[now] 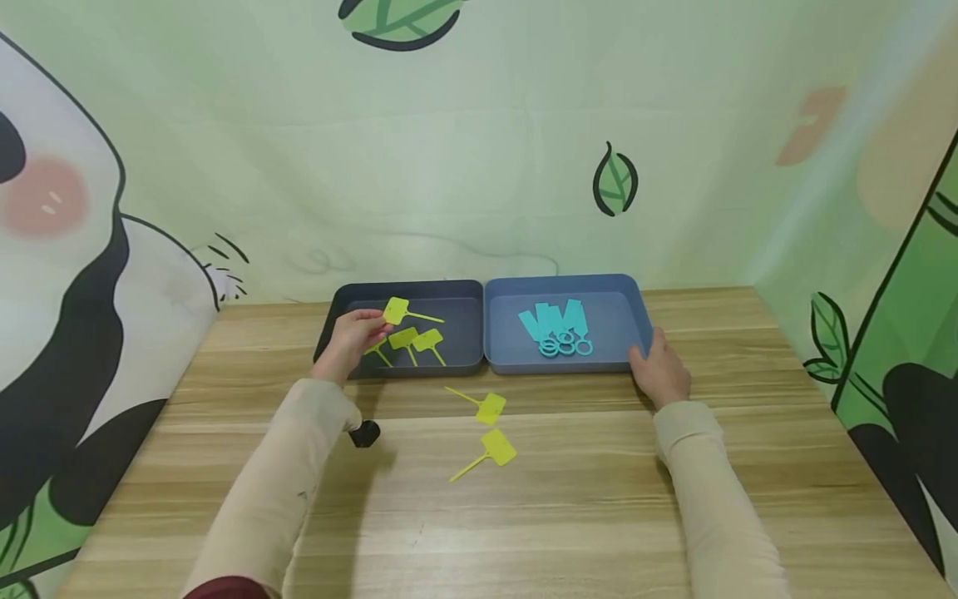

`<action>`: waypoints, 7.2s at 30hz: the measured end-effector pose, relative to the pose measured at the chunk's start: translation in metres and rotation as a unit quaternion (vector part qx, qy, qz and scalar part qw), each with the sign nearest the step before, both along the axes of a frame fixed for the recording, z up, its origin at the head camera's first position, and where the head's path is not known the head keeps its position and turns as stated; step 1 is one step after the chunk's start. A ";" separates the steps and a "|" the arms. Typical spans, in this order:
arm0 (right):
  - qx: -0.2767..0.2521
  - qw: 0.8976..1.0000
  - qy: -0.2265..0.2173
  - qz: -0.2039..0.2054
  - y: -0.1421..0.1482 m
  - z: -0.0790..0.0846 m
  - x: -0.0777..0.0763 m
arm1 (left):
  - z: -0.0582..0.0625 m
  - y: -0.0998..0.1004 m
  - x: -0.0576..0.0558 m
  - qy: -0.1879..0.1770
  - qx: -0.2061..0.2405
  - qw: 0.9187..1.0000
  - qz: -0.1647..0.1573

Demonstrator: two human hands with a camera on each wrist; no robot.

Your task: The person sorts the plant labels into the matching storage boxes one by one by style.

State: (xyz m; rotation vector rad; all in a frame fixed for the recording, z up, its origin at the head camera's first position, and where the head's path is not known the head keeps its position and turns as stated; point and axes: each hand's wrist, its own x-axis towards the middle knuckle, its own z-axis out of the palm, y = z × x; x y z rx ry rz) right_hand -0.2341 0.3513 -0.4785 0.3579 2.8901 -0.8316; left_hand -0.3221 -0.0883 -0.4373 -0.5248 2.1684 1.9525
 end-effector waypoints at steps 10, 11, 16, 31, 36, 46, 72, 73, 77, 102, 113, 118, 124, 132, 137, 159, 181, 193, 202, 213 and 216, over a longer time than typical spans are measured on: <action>-0.002 1.000 0.005 -0.003 0.000 0.000 -0.002 | -0.012 0.008 -0.009 -0.008 0.005 1.000 0.025; -0.003 1.000 0.005 -0.003 0.000 -0.001 -0.002 | -0.013 0.008 -0.009 -0.011 0.004 1.000 0.026; -0.003 1.000 0.006 -0.002 -0.001 -0.001 -0.002 | -0.020 0.007 -0.009 -0.015 0.001 0.999 0.033; -0.007 1.000 0.007 -0.007 0.000 0.000 0.000 | -0.029 -0.004 -0.007 -0.026 -0.126 0.990 0.057; -0.004 1.000 0.005 -0.006 -0.001 0.002 0.001 | -0.030 -0.008 -0.004 -0.059 -0.219 0.973 0.042; -0.008 1.000 0.005 -0.012 0.002 -0.002 0.001 | -0.026 -0.012 0.002 -0.038 -0.309 0.950 0.017; -0.002 1.000 0.012 0.001 0.002 -0.003 0.000 | -0.001 -0.006 0.012 -0.003 -0.111 0.988 -0.111; -0.002 1.000 0.013 0.001 0.002 -0.003 0.000 | -0.001 -0.004 0.013 -0.004 -0.104 0.988 -0.115; -0.001 1.000 0.016 0.002 0.001 -0.003 0.001 | 0.000 0.004 0.016 -0.008 -0.078 0.987 -0.137; -0.008 1.000 0.006 0.001 0.000 0.000 0.001 | -0.013 0.047 0.051 0.011 -0.141 0.910 -0.391; -0.004 1.000 0.009 0.000 0.000 0.000 0.001 | -0.019 0.069 0.061 0.100 -0.188 0.881 -0.423; 0.000 1.000 0.011 0.001 0.000 0.000 0.001 | -0.023 0.078 0.065 0.156 -0.240 0.855 -0.432; -0.005 1.000 0.008 0.000 0.000 0.000 0.000 | -0.026 0.087 0.069 0.222 -0.328 0.805 -0.442; 0.000 1.000 0.008 0.003 0.000 0.001 0.002 | -0.025 0.095 0.075 0.237 -0.428 0.739 -0.464; -0.003 1.000 0.009 0.001 0.001 -0.001 0.001 | -0.024 0.099 0.078 0.250 -0.475 0.699 -0.472; -0.003 1.000 0.011 0.003 0.001 -0.002 0.001 | -0.031 0.102 0.084 0.243 -0.529 0.618 -0.528; -0.004 1.000 0.012 0.001 0.001 -0.003 -0.001 | -0.035 0.102 0.086 0.256 -0.528 0.614 -0.529; -0.005 1.000 0.010 -0.001 0.000 -0.001 0.000 | -0.032 0.105 0.087 0.241 -0.529 0.620 -0.528; -0.013 1.000 0.016 0.003 -0.001 0.001 0.001 | -0.031 0.108 0.086 0.239 -0.525 0.629 -0.522; -0.008 1.000 0.016 0.002 0.000 0.000 0.001 | -0.030 0.118 0.082 0.193 -0.530 0.641 -0.520; -0.008 1.000 0.013 0.000 -0.001 0.000 0.001 | -0.031 0.119 0.083 0.195 -0.533 0.640 -0.517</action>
